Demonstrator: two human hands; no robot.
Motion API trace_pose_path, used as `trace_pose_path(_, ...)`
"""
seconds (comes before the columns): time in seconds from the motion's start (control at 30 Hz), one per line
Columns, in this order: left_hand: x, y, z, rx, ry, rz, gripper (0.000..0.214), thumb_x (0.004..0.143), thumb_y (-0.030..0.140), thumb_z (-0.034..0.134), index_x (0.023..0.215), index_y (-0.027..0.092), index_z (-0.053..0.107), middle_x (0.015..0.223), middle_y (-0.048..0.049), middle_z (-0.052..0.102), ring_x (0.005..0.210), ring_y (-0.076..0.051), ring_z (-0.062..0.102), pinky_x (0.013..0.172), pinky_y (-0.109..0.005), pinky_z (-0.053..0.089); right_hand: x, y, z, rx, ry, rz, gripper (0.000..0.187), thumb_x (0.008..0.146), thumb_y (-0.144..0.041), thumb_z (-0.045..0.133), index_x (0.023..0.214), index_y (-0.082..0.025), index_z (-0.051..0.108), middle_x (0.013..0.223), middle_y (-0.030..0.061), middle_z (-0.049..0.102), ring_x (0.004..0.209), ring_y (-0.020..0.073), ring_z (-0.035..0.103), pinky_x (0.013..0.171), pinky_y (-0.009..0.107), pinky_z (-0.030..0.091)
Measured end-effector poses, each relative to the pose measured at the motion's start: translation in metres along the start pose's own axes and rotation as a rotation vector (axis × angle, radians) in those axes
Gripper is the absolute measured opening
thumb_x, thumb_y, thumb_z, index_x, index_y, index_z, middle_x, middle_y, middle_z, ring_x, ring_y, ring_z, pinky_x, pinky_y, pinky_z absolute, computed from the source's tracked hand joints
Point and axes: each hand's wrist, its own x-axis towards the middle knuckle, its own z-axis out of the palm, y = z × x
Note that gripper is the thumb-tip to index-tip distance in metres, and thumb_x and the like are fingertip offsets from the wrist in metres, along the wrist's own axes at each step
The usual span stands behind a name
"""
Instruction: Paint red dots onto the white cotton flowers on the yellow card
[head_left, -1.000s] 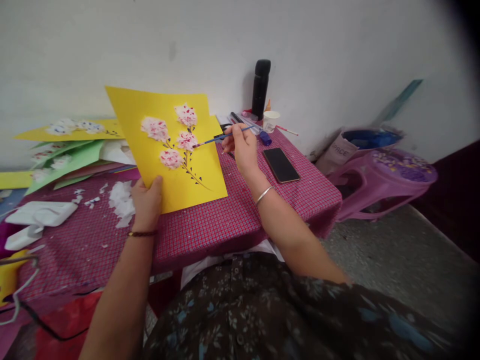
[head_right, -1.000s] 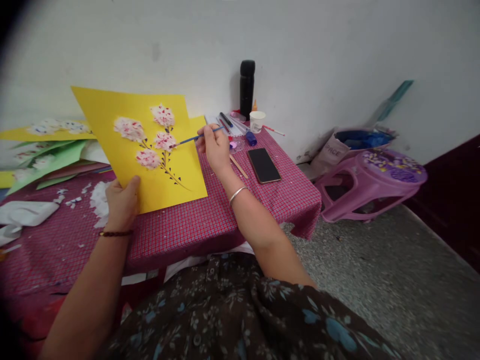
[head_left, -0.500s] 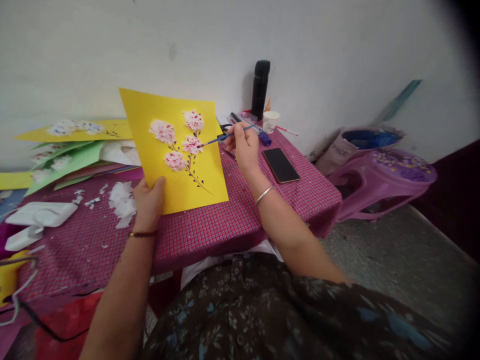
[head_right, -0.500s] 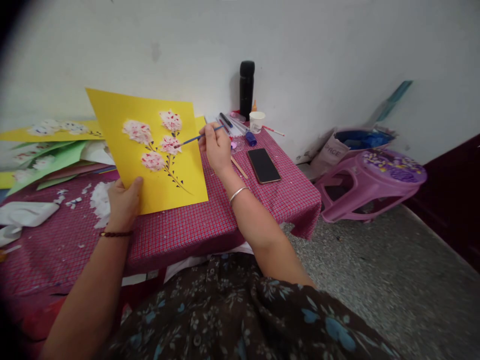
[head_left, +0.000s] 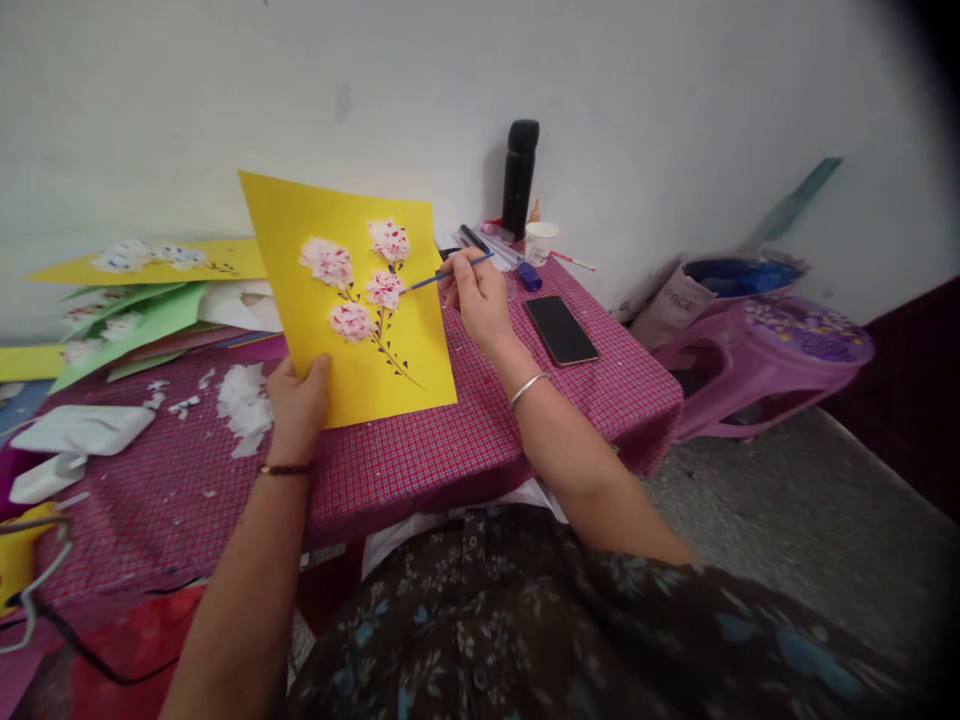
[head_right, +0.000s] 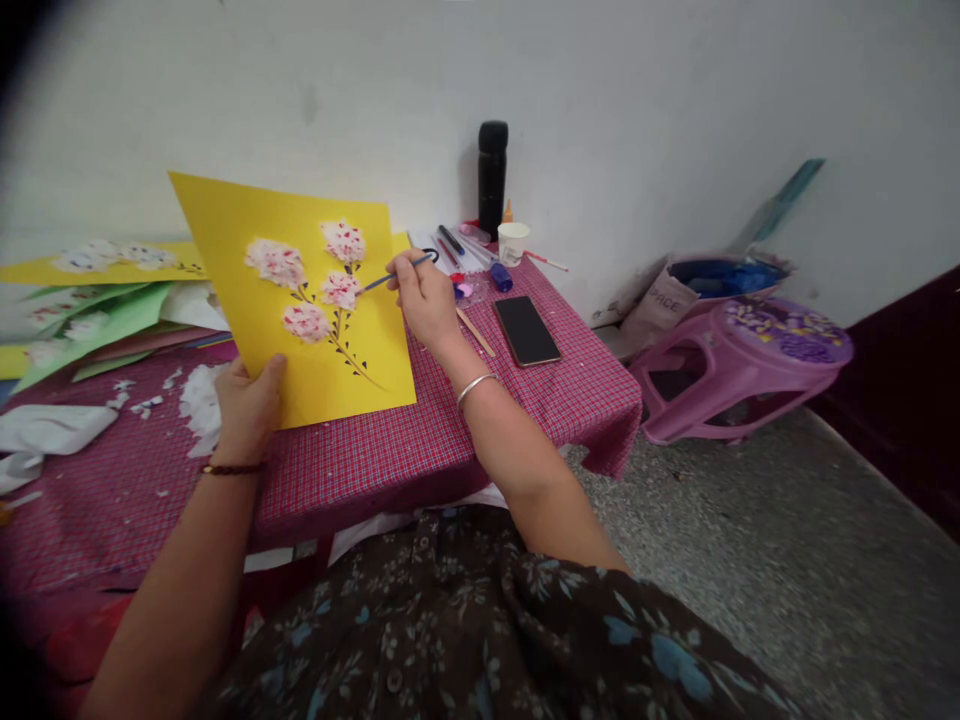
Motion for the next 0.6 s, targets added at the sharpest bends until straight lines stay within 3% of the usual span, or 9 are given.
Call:
trace_pose_path(0.4, -0.002, 0.003, 0.003, -0.075, -0.005, -0.062, 0.057, 0.059, 0.048, 0.079, 0.104, 0.014, 0.070, 0.114, -0.0151, 0.076, 0.088, -0.027, 0.074, 0.092, -0.050, 0.065, -0.005, -0.001, 0.007, 0.033, -0.143, -0.023, 0.043, 0.107, -0.062, 0.049, 0.102, -0.024, 0.068, 0.094, 0.0010, 0.073, 0.068, 0.0097, 0.064, 0.068, 0.024, 0.057)
trace_pose_path(0.6, 0.000, -0.005, 0.001, -0.050, -0.060, -0.063, 0.064, 0.062, 0.052, 0.080, 0.112, 0.014, 0.070, 0.120, -0.0180, 0.075, 0.087, -0.028, 0.075, 0.091, -0.052, 0.065, 0.000, -0.007, 0.004, 0.182, 0.071, 0.043, 0.044, 0.105, -0.065, 0.051, 0.099, -0.024, 0.065, 0.083, -0.0007, 0.072, 0.055, 0.0081, 0.057, 0.057, 0.024, 0.055)
